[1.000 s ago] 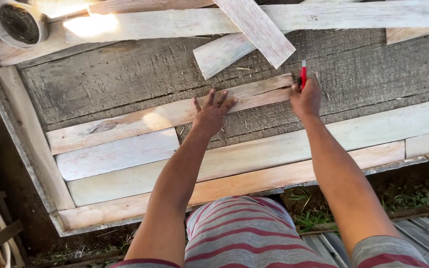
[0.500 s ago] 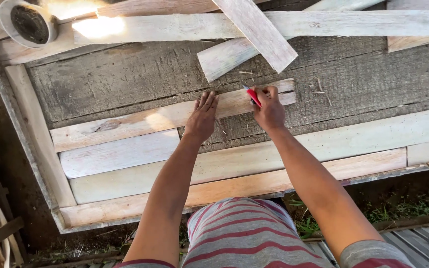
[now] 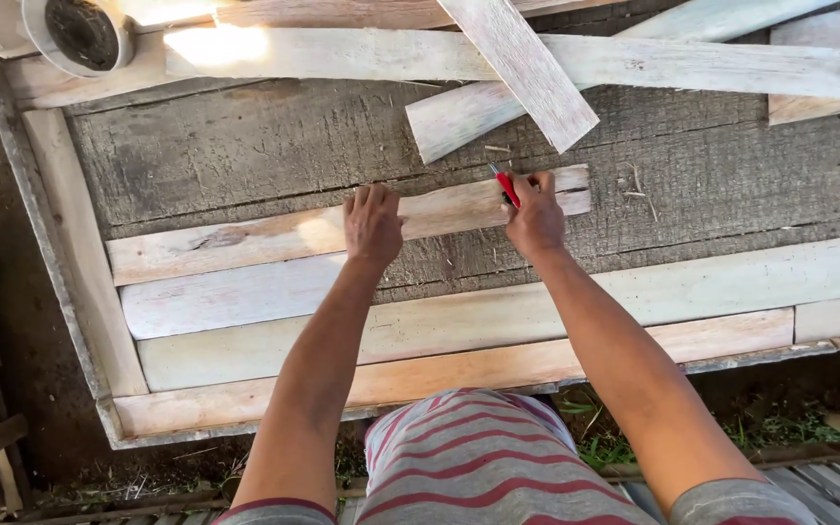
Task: Cutting and scoring thin wooden strips using a utility knife on a workbench.
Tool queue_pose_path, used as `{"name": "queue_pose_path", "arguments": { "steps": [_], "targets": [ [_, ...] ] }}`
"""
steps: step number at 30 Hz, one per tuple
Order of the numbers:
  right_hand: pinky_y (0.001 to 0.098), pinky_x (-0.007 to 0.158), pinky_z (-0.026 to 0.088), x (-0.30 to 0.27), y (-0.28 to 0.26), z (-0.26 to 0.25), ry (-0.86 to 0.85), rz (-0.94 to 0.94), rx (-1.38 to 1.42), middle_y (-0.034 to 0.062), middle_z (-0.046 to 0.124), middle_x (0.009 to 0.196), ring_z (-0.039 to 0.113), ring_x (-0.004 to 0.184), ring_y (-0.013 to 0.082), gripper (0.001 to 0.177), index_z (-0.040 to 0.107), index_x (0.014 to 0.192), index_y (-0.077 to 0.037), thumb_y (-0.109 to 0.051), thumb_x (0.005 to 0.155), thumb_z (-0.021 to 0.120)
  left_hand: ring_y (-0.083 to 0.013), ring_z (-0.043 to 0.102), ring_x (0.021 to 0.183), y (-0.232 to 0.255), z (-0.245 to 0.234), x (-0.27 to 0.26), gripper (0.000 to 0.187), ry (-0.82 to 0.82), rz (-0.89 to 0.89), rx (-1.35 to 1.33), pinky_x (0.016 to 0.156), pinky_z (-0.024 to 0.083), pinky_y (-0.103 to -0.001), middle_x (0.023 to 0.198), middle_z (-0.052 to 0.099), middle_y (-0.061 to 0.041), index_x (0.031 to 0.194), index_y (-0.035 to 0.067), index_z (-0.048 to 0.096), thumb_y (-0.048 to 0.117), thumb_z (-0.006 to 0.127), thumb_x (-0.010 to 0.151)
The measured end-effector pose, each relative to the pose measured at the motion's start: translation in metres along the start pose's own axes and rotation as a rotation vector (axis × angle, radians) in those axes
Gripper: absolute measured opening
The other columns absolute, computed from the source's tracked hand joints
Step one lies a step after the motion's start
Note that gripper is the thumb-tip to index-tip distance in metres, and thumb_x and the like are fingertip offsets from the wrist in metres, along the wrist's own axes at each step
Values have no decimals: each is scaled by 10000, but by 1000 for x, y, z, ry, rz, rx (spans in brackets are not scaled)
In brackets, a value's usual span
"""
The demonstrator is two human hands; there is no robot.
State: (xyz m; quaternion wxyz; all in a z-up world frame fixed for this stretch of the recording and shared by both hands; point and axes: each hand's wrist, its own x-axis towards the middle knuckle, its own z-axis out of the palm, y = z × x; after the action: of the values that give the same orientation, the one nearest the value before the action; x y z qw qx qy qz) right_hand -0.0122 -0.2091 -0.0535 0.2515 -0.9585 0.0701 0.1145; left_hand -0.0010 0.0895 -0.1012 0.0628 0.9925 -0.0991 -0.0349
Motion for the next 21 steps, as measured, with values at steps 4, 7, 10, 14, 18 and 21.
{"name": "queue_pose_path", "arguments": {
  "steps": [4,7,10,14,18,21],
  "targets": [
    [673,812,616,7,10,14,11,29,0,103,427,1303,685,956,557,493,587,1386,-213,-135,939,777,-177,474,1168,1,-1,21,446,-173,-111,-74,989,456,-408,1175,484,73,1071,254,579,326,864,735],
    [667,833,613,8,11,15,16,64,11,80,437,1329,690,968,543,509,577,1381,-240,-164,925,789,-198,479,1211,4,-6,40,515,-332,-134,-63,985,466,-444,1207,500,37,1129,224,548,365,843,731],
    [667,866,600,7,0,7,-17,113,32,100,432,1328,688,980,560,467,574,1378,-209,-142,954,756,-256,564,1217,10,-34,50,441,-452,-128,-94,987,458,-473,1218,592,-41,1173,183,553,254,799,814],
    [672,886,597,5,-4,1,-38,127,39,100,415,1339,677,993,574,495,539,1388,-226,-173,948,759,-294,583,1166,8,-37,56,344,-511,-76,-129,975,441,-513,1140,640,-52,1105,177,629,254,761,798],
    [676,909,589,5,-9,-1,-32,152,54,97,424,1348,672,1001,580,503,533,1385,-232,-178,940,762,-278,554,1230,6,-23,57,372,-557,-150,-136,988,448,-534,1224,640,-42,1184,195,633,286,665,825],
    [662,895,598,-1,-20,-13,-15,116,62,90,425,1313,677,1020,554,475,546,1373,-204,-162,951,759,-274,539,1234,3,4,52,323,-490,-199,-187,1007,429,-534,1228,612,-18,1122,230,591,221,658,806]
  ]
}}
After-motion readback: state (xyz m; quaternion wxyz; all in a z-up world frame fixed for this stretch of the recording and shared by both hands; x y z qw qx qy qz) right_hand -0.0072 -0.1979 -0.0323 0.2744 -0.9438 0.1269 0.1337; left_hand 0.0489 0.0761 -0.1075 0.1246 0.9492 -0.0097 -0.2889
